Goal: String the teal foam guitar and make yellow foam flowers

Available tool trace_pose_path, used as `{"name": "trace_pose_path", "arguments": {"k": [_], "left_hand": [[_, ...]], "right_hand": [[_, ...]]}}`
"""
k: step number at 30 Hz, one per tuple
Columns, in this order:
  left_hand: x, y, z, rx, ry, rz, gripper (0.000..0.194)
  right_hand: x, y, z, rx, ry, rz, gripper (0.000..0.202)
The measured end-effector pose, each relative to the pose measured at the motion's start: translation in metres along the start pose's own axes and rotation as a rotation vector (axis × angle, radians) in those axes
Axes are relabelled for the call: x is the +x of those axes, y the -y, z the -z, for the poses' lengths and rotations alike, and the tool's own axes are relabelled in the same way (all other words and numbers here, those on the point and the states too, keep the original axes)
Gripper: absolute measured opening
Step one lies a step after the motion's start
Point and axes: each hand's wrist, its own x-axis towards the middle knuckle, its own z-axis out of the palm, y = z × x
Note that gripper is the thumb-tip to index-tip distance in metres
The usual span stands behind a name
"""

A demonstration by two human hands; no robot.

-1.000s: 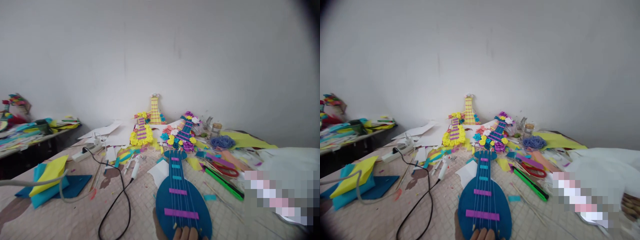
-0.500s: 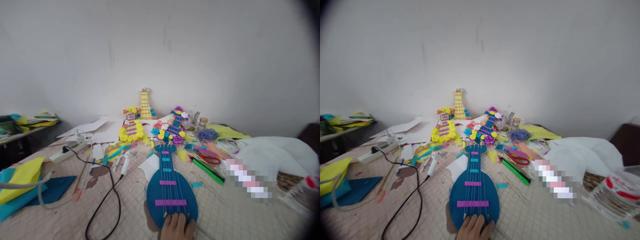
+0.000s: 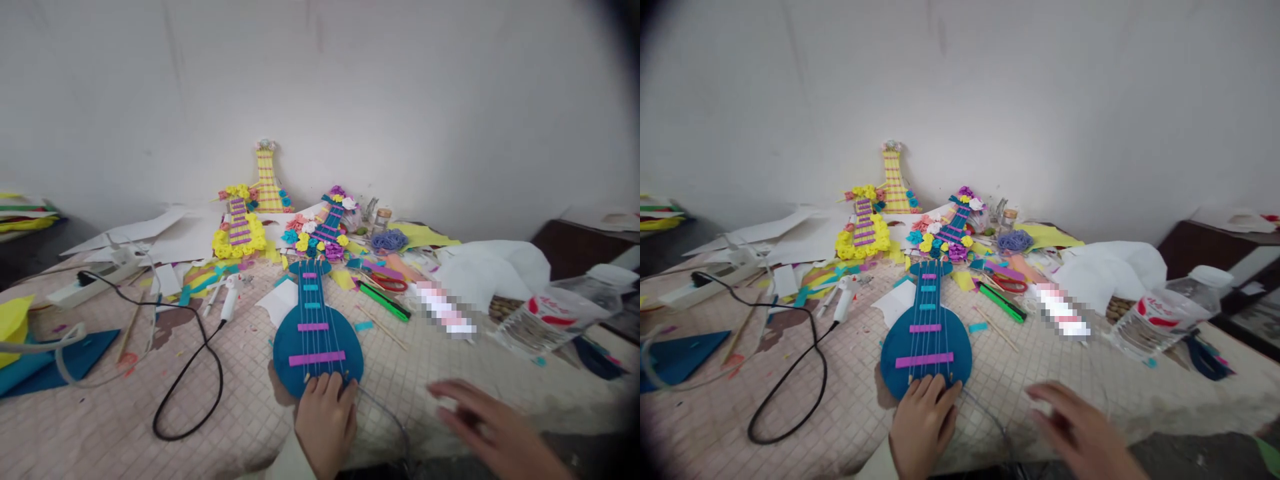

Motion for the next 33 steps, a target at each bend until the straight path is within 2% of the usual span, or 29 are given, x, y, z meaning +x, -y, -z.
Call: {"name": "trace_pose_path", "arguments": {"k": [2, 4, 7, 9, 10, 16, 20, 24, 29, 33], "left_hand": [[0.000, 0.001, 0.001, -0.020, 0.031, -0.003, 0.034], [0.000, 0.002, 0.002, -0.032, 0.054, -0.004, 0.034], [0.000, 0.003, 0.003, -0.035, 0.084, 0.002, 0.032], [0.000, 0.002, 0.004, -0.037, 0.101, 0.002, 0.032], [0.000, 0.002, 0.005, -0.038, 0.107, 0.004, 0.032], [0.000, 0.002, 0.006, -0.045, 0.122, -0.007, 0.033], [-0.002, 0.003, -0.002, -0.005, 0.051, -0.013, 0.033], [-0.004, 0.004, -0.007, 0.003, -0.018, -0.011, 0.033], [-0.002, 0.002, 0.004, -0.012, 0.104, -0.008, 0.036], [0.001, 0.002, 0.009, -0.013, 0.178, -0.013, 0.038]], "right_hand": [[0.032, 0.034, -0.020, 0.091, 0.205, 0.062, 0.037], [0.054, 0.059, -0.040, 0.133, 0.240, 0.117, 0.047], [0.066, 0.073, -0.058, 0.164, 0.306, 0.102, 0.031], [0.064, 0.073, -0.062, 0.163, 0.341, 0.085, 0.014], [0.062, 0.072, -0.063, 0.156, 0.334, 0.079, 0.012], [0.052, 0.074, -0.065, 0.086, 0.250, 0.055, 0.017], [0.057, 0.073, -0.068, 0.130, 0.301, 0.019, 0.016], [0.067, 0.070, -0.062, 0.122, 0.345, 0.023, 0.016], [0.077, 0.063, -0.048, 0.161, 0.337, 0.050, 0.018], [0.084, 0.055, -0.047, 0.165, 0.303, 0.068, 0.019]]}}
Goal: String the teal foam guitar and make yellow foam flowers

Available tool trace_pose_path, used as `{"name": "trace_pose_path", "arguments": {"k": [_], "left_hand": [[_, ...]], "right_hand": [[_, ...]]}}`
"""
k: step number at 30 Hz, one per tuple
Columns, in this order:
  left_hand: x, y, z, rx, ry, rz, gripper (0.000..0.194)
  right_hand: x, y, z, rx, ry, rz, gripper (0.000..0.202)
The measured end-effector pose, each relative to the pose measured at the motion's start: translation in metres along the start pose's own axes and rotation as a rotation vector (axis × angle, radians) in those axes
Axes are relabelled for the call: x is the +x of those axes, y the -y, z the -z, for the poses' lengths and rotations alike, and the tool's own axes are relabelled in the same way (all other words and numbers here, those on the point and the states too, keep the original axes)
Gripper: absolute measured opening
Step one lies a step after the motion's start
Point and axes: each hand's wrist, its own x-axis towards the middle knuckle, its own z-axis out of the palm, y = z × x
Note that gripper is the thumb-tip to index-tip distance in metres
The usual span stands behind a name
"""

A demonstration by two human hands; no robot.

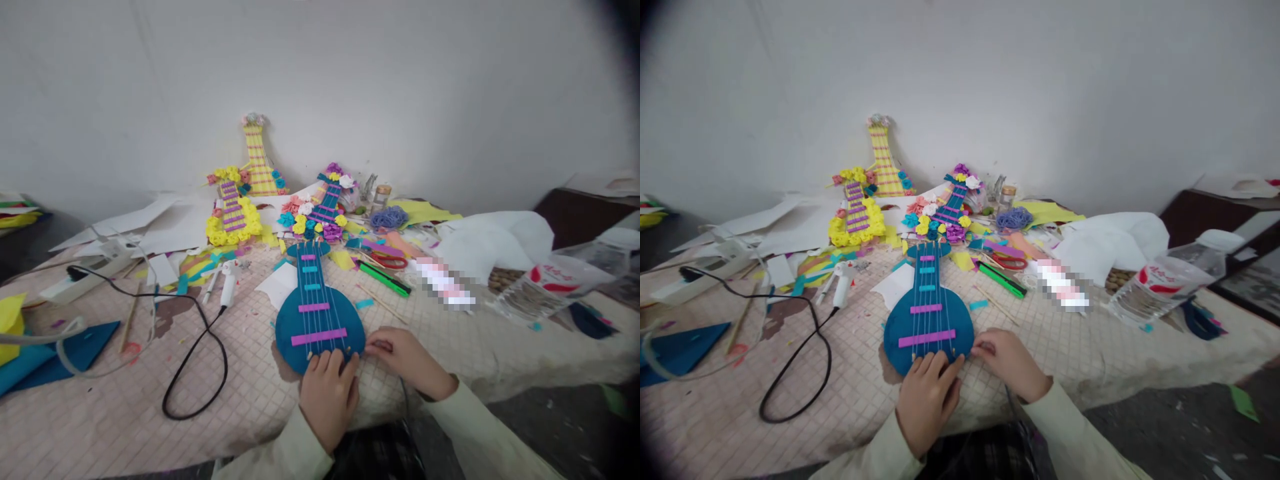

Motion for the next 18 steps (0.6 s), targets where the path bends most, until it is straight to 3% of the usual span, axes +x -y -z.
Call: {"name": "trace_pose_path", "arguments": {"k": [7, 18], "left_hand": [[0.001, 0.000, 0.002, 0.034, 0.052, -0.017, 0.043], [0.000, -0.001, 0.003, 0.061, 0.036, -0.026, 0.043]], "right_hand": [[0.013, -0.005, 0.000, -0.046, -0.099, -0.005, 0.016], [0.010, 0.006, 0.002, -0.067, -0.063, 0.019, 0.015]]}}
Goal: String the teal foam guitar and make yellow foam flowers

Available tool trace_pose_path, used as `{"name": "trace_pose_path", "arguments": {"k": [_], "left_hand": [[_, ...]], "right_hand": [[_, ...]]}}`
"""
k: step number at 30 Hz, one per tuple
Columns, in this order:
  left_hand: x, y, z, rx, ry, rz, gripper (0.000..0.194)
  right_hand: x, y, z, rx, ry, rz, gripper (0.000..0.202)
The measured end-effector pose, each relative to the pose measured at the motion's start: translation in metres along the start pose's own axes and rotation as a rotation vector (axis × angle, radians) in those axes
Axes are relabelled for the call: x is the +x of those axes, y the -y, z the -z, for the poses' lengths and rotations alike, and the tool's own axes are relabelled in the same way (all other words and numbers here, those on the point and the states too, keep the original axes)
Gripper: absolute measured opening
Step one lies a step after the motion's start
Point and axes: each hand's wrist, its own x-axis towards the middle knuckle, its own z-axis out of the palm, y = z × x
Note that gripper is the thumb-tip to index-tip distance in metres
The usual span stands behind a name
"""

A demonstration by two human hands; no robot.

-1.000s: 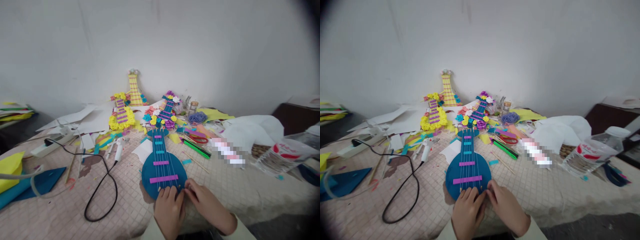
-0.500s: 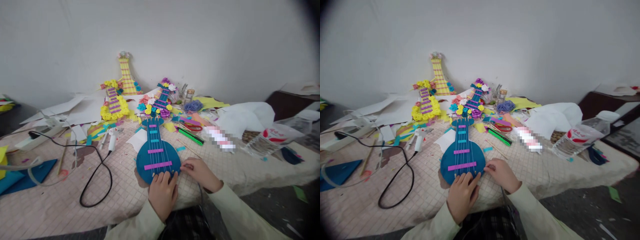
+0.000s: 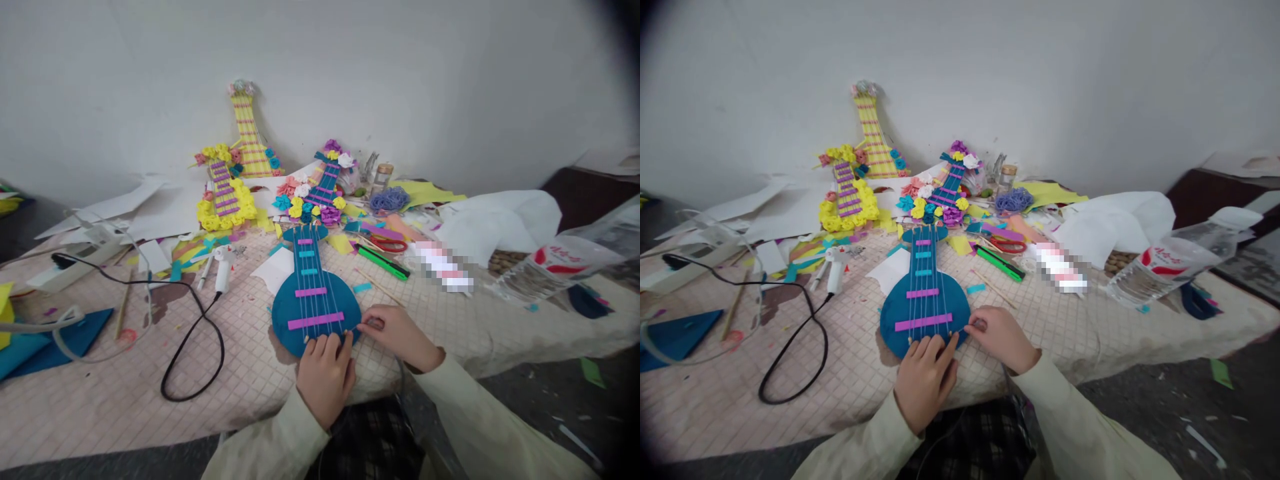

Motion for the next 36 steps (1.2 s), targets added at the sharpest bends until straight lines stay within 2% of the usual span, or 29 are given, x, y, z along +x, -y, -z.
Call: {"name": "trace_pose_path", "arguments": {"k": [5, 13, 19, 29, 36], "left_hand": [[-0.003, 0.000, -0.001, 0.013, -0.054, -0.018, 0.040], [-0.004, 0.001, 0.001, -0.024, -0.060, -0.009, 0.036], [-0.002, 0.001, 0.000, -0.041, -0.070, 0.013, 0.035], [-0.002, 0.001, 0.003, -0.061, -0.004, 0.027, 0.038], [-0.002, 0.001, 0.000, -0.073, -0.044, 0.028, 0.035]], "right_hand": [[-0.005, 0.003, -0.005, 0.029, -0.010, -0.015, 0.015], [-0.007, 0.005, -0.006, 0.066, 0.006, -0.046, 0.015], [-0.011, 0.002, -0.005, 0.128, 0.073, -0.087, 0.017], [-0.009, -0.007, 0.007, 0.143, 0.190, -0.130, 0.021], [-0.005, -0.011, 0.008, 0.192, 0.185, -0.154, 0.020]]}}
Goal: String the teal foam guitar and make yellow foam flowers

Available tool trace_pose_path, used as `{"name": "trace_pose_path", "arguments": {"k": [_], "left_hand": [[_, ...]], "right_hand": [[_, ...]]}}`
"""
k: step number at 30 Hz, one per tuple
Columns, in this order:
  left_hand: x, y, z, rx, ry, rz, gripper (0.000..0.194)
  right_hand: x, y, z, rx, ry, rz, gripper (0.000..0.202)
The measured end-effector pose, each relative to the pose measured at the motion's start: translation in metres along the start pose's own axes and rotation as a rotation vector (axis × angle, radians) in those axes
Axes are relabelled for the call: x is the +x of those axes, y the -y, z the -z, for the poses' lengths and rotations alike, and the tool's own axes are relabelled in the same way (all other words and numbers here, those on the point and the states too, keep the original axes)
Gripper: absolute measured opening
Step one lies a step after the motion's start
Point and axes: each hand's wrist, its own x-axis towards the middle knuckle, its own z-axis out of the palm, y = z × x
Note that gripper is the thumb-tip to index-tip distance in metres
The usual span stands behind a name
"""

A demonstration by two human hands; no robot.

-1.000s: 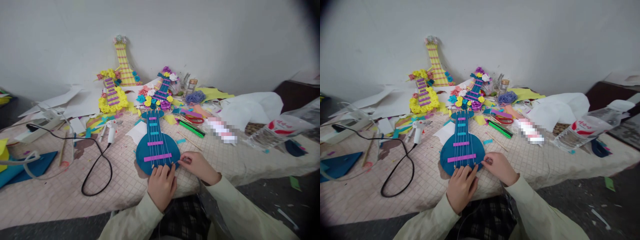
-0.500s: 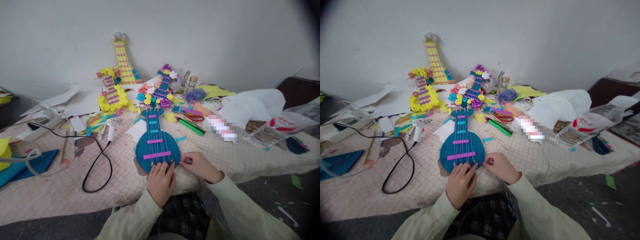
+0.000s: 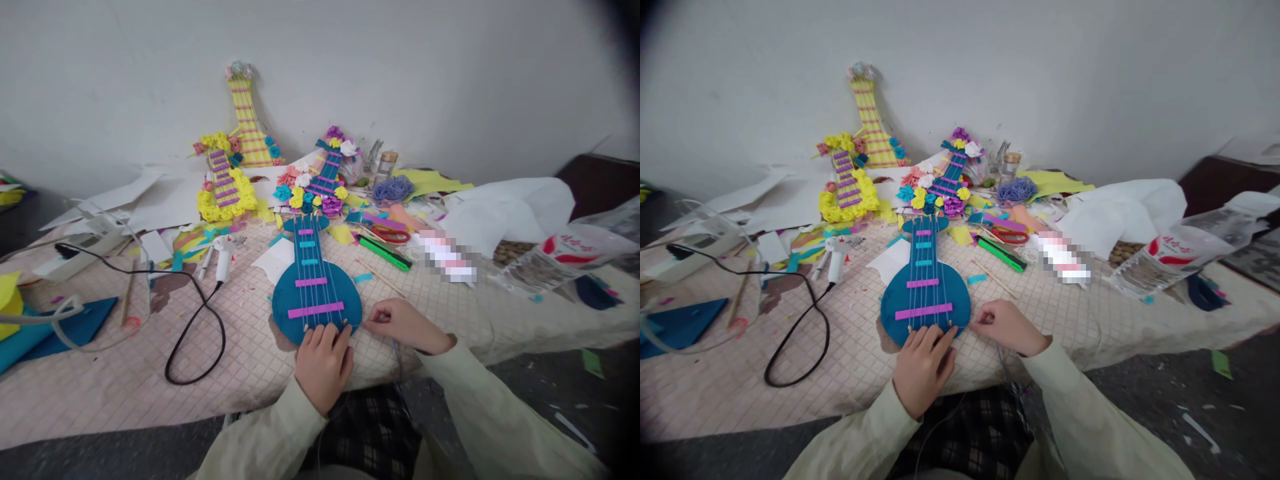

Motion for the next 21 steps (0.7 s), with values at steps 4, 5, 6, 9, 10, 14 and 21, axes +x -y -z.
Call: {"name": "trace_pose_path", "arguments": {"k": [4, 5, 6, 9, 10, 14, 21], "left_hand": [[0.000, 0.000, -0.001, -0.016, -0.021, 0.005, 0.033], [0.000, 0.000, -0.001, -0.025, -0.031, 0.007, 0.033], [-0.001, 0.000, -0.002, -0.035, -0.042, 0.006, 0.032], [-0.001, 0.001, -0.003, -0.060, -0.074, 0.007, 0.031], [-0.001, 0.001, -0.004, -0.067, -0.083, 0.008, 0.031], [-0.001, 0.001, -0.005, -0.083, -0.113, 0.010, 0.030], [-0.002, 0.000, -0.005, -0.055, -0.107, 0.007, 0.031]], "right_hand": [[0.001, -0.004, 0.002, 0.015, -0.008, 0.038, 0.021], [0.002, -0.005, 0.002, 0.020, -0.004, 0.042, 0.021], [0.002, -0.006, 0.002, 0.026, 0.000, 0.041, 0.022], [0.004, -0.007, 0.001, 0.052, -0.003, 0.031, 0.022], [0.004, -0.008, 0.001, 0.062, -0.005, 0.027, 0.022], [0.005, -0.009, 0.000, 0.103, -0.003, 0.003, 0.022], [0.009, -0.015, 0.002, 0.117, -0.020, -0.032, 0.018]]}}
